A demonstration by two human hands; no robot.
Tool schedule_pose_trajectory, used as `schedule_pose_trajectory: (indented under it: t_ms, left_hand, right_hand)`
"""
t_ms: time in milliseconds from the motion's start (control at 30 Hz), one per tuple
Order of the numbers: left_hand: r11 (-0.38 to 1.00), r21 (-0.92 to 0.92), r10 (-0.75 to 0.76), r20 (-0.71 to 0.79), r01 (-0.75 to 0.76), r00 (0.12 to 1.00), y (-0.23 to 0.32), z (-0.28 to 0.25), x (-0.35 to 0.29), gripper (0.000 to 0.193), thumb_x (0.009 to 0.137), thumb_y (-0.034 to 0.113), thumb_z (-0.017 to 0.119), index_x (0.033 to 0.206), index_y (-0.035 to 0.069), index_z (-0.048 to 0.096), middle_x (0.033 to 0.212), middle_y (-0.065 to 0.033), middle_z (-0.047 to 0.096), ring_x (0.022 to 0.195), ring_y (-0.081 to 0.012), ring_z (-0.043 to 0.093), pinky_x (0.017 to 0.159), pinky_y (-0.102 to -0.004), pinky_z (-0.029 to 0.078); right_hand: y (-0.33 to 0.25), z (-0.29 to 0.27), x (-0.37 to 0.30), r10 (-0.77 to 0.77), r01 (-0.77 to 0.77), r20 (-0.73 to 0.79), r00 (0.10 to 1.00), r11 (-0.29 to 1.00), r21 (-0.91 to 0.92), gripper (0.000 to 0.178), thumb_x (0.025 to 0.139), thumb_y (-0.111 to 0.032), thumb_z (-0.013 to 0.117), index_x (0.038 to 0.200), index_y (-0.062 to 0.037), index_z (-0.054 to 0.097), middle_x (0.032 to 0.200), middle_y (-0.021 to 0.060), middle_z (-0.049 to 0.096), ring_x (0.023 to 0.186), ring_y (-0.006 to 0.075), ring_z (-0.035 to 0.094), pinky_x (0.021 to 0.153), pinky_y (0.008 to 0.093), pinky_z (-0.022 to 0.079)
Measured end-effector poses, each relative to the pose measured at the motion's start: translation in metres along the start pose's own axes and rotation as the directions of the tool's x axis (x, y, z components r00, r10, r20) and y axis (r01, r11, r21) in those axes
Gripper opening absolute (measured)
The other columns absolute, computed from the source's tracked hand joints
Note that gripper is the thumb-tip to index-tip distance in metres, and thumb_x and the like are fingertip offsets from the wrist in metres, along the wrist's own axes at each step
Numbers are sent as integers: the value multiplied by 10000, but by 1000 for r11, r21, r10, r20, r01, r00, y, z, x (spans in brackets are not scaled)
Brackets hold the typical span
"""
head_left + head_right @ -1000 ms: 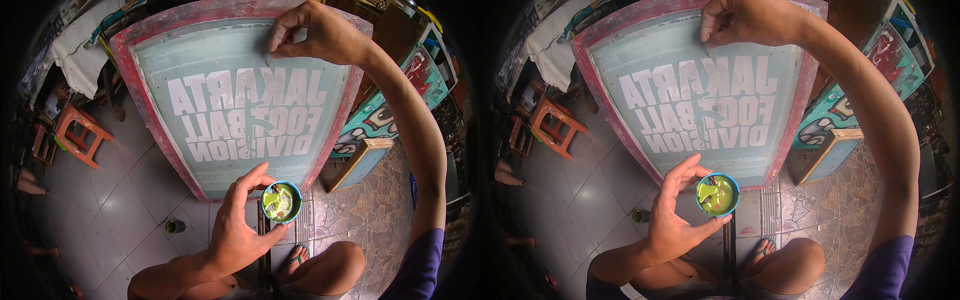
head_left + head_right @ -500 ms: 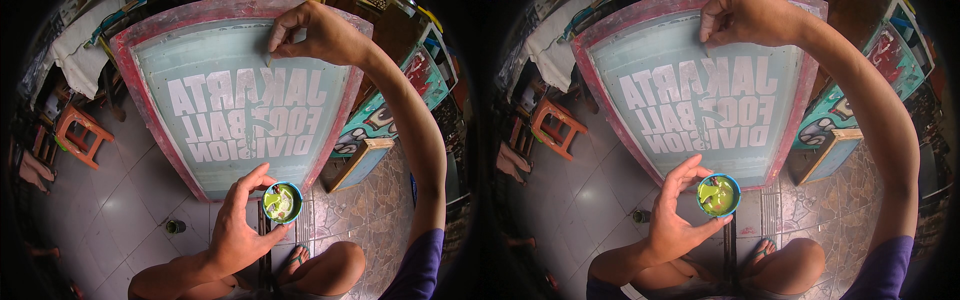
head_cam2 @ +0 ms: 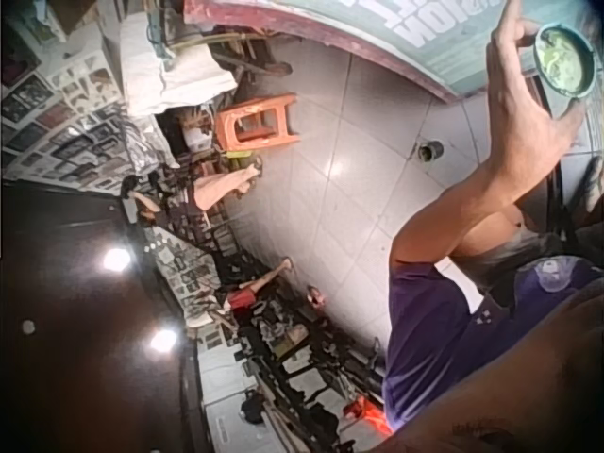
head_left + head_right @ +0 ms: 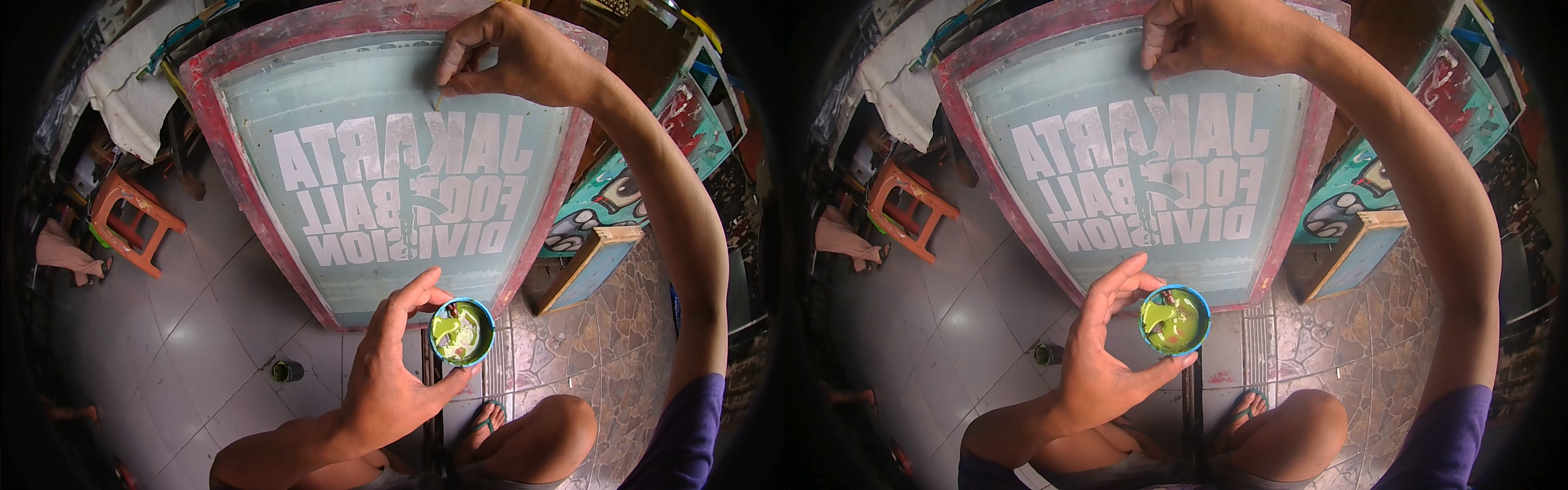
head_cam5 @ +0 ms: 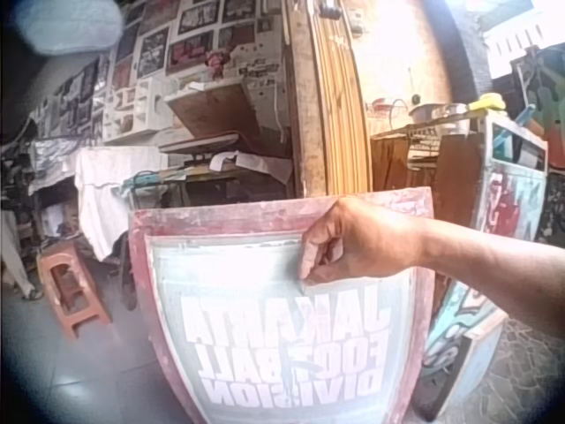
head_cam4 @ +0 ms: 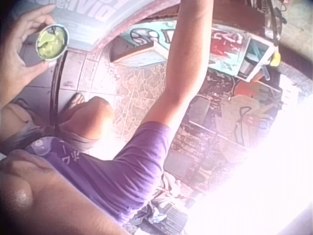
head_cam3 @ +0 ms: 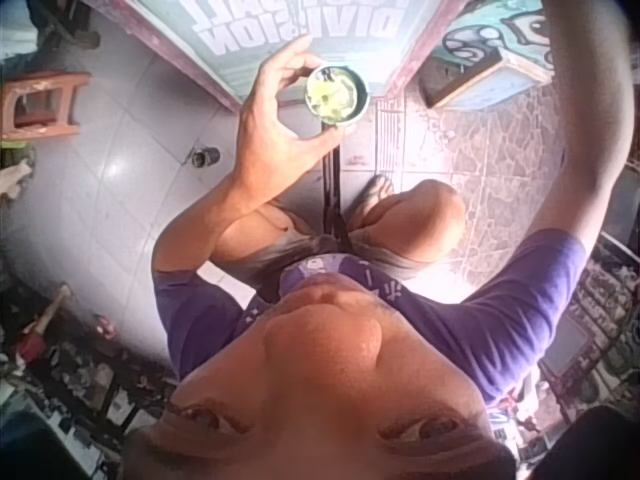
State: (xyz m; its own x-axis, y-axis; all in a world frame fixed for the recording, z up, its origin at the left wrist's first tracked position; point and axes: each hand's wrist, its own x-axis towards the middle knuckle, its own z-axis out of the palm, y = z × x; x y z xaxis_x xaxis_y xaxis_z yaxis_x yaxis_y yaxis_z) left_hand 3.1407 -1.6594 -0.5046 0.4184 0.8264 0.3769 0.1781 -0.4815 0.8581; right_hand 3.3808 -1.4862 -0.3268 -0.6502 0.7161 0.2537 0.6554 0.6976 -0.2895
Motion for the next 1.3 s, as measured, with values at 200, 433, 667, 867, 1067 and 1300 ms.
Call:
schedule_pose_trajectory:
  t_ms: [200, 433, 667, 867, 1067, 1300]
  left_hand:
    - [1000, -5, 2, -4, -2, 1000, 2, 0, 0, 993, 715, 50, 932, 1535, 3, 374, 1281, -154, 634, 1210, -249, 633, 1084, -419, 474]
    - [1000, 15, -14, -32, 14, 999, 1, -8, -4, 983, 724, 61, 929, 1536, 13, 376, 1276, -143, 640, 1201, -252, 635, 1042, -414, 504]
    - [997, -71, -1, -49, -3, 999, -2, -5, 3, 990, 735, 78, 922, 1548, 29, 358, 1268, -130, 644, 1198, -257, 633, 1051, -411, 493]
    - [999, -34, 16, -122, -20, 992, -6, -7, 5, 993, 733, 46, 914, 1552, 24, 352, 1267, -132, 646, 1211, -241, 622, 1083, -415, 470]
    - [996, -33, 83, -139, -88, 987, -9, -10, 4, 1010, 721, 1, 902, 1560, 18, 341, 1290, -145, 612, 1215, -249, 616, 1096, -433, 470]
    - [996, -26, 80, -141, -84, 987, -7, -13, 1, 1013, 715, 7, 908, 1559, 19, 347, 1291, -140, 605, 1206, -246, 619, 1089, -430, 472]
  right_hand:
    - [1, -2, -2, 3, -3, -11, 1000, 1000, 0, 128, 902, -84, 792, 1024, -49, 798, 954, 68, 799, 855, 134, 742, 797, 285, 606]
    - [-43, 3, -25, 126, 3, -326, 937, 930, 368, 77, 926, -44, 759, 997, -23, 781, 969, 92, 784, 907, 154, 739, 860, 286, 600]
    - [-123, 85, -117, 378, 144, -492, 784, 660, 737, 136, 851, 36, 794, 911, -7, 679, 891, 117, 730, 846, 161, 700, 787, 305, 559]
    - [-121, 131, -135, 576, -116, -395, 716, 656, 745, 128, 846, 69, 791, 945, 20, 726, 896, 98, 758, 851, 154, 697, 798, 278, 524]
    - [-120, 141, -132, 467, -159, -407, 785, 787, 597, 96, 848, 31, 799, 927, 1, 755, 892, 86, 764, 823, 135, 695, 764, 272, 528]
    - [-120, 147, -130, 402, -101, -435, 806, 816, 568, 104, 833, 23, 814, 918, -8, 762, 884, 81, 765, 810, 156, 702, 747, 282, 531]
